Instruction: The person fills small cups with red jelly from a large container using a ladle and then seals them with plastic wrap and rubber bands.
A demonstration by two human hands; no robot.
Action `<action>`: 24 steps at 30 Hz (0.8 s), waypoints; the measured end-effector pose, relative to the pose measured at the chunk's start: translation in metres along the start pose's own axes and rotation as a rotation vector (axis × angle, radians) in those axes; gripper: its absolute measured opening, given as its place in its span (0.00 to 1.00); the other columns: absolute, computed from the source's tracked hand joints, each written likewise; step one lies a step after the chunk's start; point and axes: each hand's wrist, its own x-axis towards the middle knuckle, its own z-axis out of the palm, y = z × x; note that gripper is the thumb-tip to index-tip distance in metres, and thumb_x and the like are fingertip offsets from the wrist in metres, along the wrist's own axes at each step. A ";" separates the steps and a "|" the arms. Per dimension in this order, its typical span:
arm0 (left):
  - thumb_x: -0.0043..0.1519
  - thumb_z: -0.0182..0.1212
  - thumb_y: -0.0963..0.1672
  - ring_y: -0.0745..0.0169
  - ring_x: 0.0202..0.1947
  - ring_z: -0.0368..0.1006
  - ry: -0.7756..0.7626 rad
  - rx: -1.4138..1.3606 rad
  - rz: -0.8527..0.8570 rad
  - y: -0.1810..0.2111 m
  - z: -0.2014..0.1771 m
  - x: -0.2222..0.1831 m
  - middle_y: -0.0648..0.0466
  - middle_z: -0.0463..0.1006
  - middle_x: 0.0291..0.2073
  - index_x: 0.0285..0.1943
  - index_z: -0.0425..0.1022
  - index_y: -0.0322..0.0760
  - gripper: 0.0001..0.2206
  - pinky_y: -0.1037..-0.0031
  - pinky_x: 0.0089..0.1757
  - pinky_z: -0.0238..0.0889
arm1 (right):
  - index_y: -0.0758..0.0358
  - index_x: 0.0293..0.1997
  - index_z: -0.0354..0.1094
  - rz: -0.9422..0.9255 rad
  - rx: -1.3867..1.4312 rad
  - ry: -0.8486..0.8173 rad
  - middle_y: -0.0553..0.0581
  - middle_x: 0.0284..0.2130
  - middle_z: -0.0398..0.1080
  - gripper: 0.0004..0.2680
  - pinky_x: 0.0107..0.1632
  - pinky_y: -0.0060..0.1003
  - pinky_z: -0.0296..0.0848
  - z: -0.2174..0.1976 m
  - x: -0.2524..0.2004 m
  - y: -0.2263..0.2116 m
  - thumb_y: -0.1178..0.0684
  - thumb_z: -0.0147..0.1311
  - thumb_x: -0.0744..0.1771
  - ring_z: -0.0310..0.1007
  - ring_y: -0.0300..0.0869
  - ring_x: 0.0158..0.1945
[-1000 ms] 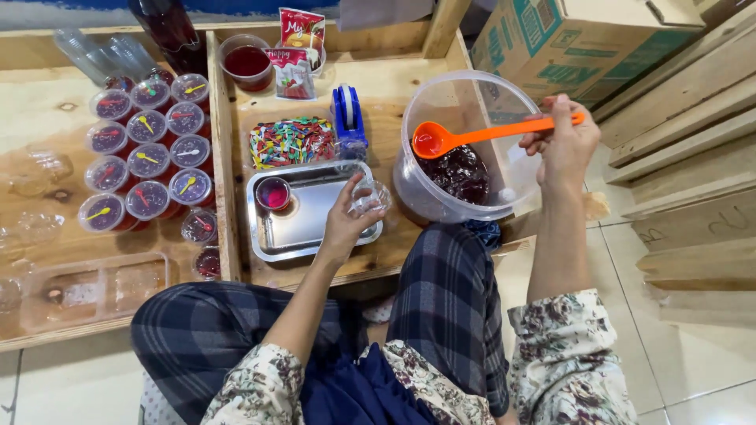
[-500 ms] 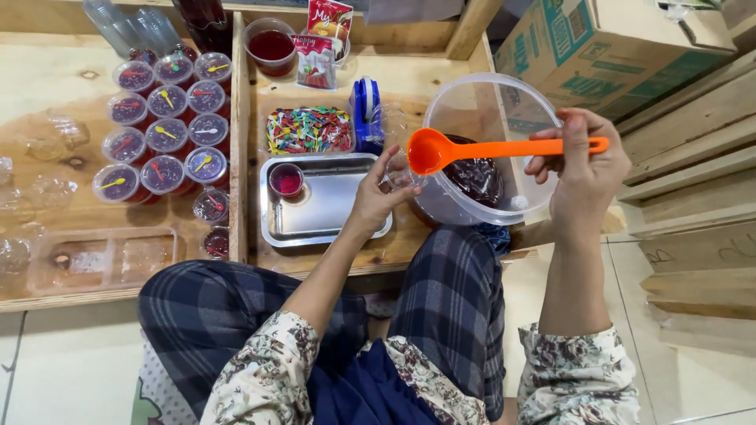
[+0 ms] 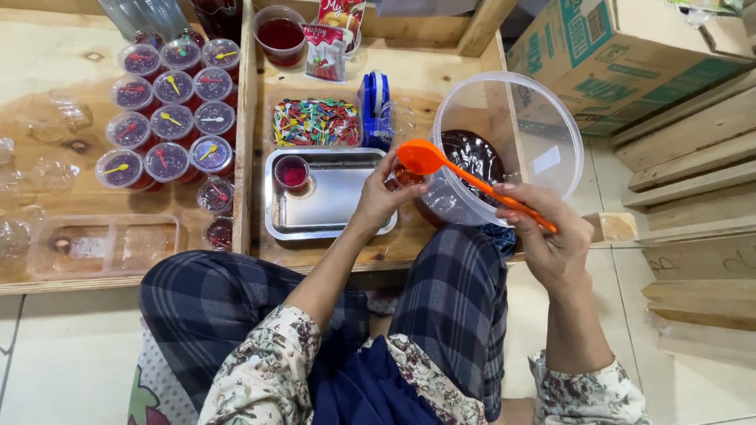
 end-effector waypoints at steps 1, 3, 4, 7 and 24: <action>0.46 0.75 0.40 0.52 0.53 0.77 0.001 -0.001 -0.002 -0.002 0.000 0.000 0.44 0.77 0.57 0.72 0.62 0.39 0.40 0.66 0.54 0.73 | 0.75 0.56 0.66 0.002 0.000 -0.002 0.67 0.51 0.73 0.10 0.50 0.32 0.78 -0.002 -0.002 0.004 0.67 0.52 0.68 0.78 0.45 0.44; 0.48 0.74 0.37 0.56 0.48 0.79 -0.017 -0.078 0.000 -0.005 -0.001 0.000 0.43 0.76 0.57 0.73 0.59 0.39 0.41 0.71 0.50 0.74 | 0.69 0.62 0.60 0.039 0.180 0.210 0.69 0.51 0.71 0.09 0.45 0.31 0.75 -0.007 -0.006 0.011 0.63 0.43 0.74 0.75 0.46 0.41; 0.48 0.74 0.37 0.56 0.48 0.79 -0.017 -0.079 -0.002 -0.004 -0.001 -0.001 0.43 0.76 0.57 0.73 0.59 0.39 0.41 0.71 0.50 0.74 | 0.69 0.62 0.60 0.042 0.179 0.209 0.69 0.51 0.71 0.09 0.45 0.31 0.75 -0.011 -0.002 0.014 0.63 0.43 0.74 0.75 0.46 0.41; 0.48 0.75 0.40 0.55 0.55 0.75 -0.006 0.036 0.032 -0.003 -0.001 0.000 0.46 0.71 0.65 0.72 0.61 0.41 0.40 0.69 0.56 0.70 | 0.63 0.62 0.58 0.049 0.120 0.457 0.65 0.40 0.72 0.09 0.32 0.31 0.70 -0.021 0.012 0.026 0.51 0.43 0.77 0.68 0.41 0.28; 0.47 0.81 0.37 0.31 0.62 0.67 0.098 -0.072 -0.071 -0.020 -0.015 -0.001 0.32 0.61 0.68 0.74 0.63 0.52 0.44 0.64 0.56 0.70 | 0.76 0.66 0.57 0.584 0.269 0.066 0.71 0.43 0.72 0.14 0.32 0.31 0.82 0.017 0.038 0.183 0.58 0.40 0.74 0.78 0.43 0.30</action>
